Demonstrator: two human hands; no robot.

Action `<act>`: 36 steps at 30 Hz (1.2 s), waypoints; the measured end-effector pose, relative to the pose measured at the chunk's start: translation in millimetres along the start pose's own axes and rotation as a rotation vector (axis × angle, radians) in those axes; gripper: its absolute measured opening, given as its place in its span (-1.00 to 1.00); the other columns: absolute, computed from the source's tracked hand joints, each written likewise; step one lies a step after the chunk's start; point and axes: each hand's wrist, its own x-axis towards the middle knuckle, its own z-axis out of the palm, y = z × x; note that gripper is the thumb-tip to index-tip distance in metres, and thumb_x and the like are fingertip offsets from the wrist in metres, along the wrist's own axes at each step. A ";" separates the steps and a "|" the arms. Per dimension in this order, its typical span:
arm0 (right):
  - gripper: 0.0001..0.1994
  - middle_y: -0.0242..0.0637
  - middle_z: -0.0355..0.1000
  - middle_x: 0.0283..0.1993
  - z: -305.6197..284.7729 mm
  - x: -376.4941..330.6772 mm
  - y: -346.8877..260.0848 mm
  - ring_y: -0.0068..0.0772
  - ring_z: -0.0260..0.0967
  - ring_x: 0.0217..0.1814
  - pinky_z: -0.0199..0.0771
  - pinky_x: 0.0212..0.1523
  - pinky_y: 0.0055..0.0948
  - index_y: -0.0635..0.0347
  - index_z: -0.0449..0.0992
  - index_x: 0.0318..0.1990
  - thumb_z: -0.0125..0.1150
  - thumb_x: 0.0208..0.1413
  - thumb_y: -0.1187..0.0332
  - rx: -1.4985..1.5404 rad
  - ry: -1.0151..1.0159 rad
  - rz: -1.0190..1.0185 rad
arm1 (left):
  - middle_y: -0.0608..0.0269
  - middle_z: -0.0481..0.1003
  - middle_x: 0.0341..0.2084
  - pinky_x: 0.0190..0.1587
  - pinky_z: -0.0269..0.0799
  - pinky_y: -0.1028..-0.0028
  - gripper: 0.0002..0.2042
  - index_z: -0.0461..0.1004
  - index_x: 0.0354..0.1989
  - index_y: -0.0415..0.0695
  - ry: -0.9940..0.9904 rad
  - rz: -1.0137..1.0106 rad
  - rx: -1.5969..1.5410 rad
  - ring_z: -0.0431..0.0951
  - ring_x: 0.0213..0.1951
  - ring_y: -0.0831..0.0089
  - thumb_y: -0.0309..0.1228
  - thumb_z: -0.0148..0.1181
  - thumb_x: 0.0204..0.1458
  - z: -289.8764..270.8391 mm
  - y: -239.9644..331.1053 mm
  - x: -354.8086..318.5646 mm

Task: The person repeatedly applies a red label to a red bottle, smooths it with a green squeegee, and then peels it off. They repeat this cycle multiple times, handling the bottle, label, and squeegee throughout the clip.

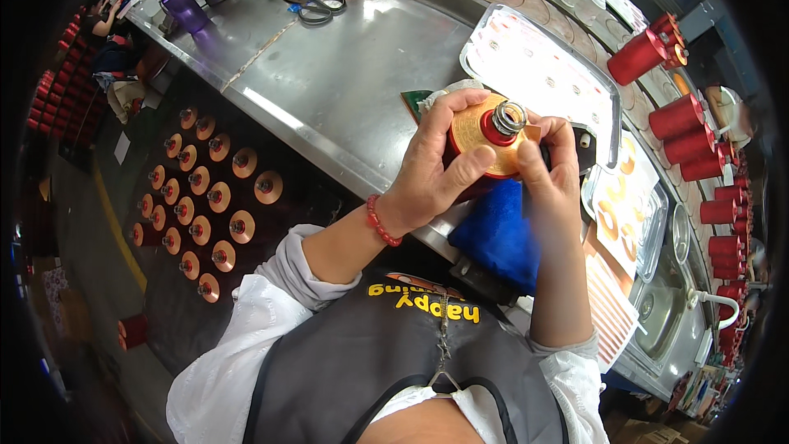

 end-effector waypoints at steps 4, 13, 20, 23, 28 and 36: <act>-0.59 -0.15 0.37 0.15 -1.4 -2.6 -4.1 -0.39 0.24 0.18 0.16 0.29 -0.34 0.21 0.30 -0.08 0.39 0.13 0.21 -0.067 0.010 0.033 | 0.11 0.23 0.22 0.32 0.19 0.36 -0.44 0.11 0.30 -0.20 -0.004 -0.012 0.042 0.29 0.24 0.37 -0.40 0.14 0.14 -0.3 1.5 2.8; -0.72 -0.23 0.38 0.08 -16.7 -7.9 -3.7 -0.63 0.31 -0.08 0.35 -0.16 -0.61 0.19 0.34 -0.05 0.23 0.23 0.28 0.203 -0.023 0.107 | 0.07 0.24 0.25 0.34 0.19 0.35 -0.40 0.07 0.34 -0.21 -0.150 -0.072 -0.176 0.29 0.27 0.35 -0.29 0.17 0.20 -8.5 -3.4 11.3; -0.53 -0.24 0.37 0.02 -6.0 -9.6 -12.2 -0.45 0.27 0.09 0.27 0.17 -0.45 0.30 0.36 0.15 0.26 0.22 0.18 -0.105 0.022 0.067 | 0.05 0.34 0.16 0.27 0.23 0.40 -0.43 0.20 0.30 -0.22 -0.001 0.018 -0.075 0.37 0.18 0.36 -0.07 0.11 0.28 4.3 3.1 -2.9; -0.46 -0.23 0.37 0.04 -7.3 -11.5 -11.4 -0.44 0.27 0.12 0.26 0.20 -0.42 0.30 0.35 0.19 0.30 0.18 0.14 -0.037 0.023 0.106 | 0.01 0.27 0.18 0.29 0.19 0.33 -0.42 0.17 0.28 -0.20 0.014 0.035 -0.013 0.30 0.21 0.27 -0.15 0.20 0.22 11.6 -1.7 -6.3; -0.44 -0.23 0.38 0.05 -7.2 -14.4 -10.2 -0.43 0.27 0.13 0.26 0.21 -0.40 0.30 0.35 0.19 0.33 0.15 0.15 -0.101 0.006 0.043 | 0.00 0.20 0.18 0.32 0.17 0.28 -0.41 0.13 0.25 -0.19 0.029 -0.071 -0.005 0.26 0.22 0.22 -0.37 0.24 0.07 14.5 3.0 -6.6; -0.41 -0.20 0.39 0.08 -10.0 -18.7 -14.4 -0.41 0.28 0.17 0.24 0.24 -0.38 0.33 0.32 0.21 0.34 0.14 0.15 -0.044 -0.002 0.062 | 0.01 0.19 0.18 0.33 0.16 0.27 -0.39 0.12 0.25 -0.19 0.022 -0.089 -0.054 0.25 0.22 0.22 -0.39 0.24 0.03 16.7 4.6 -7.6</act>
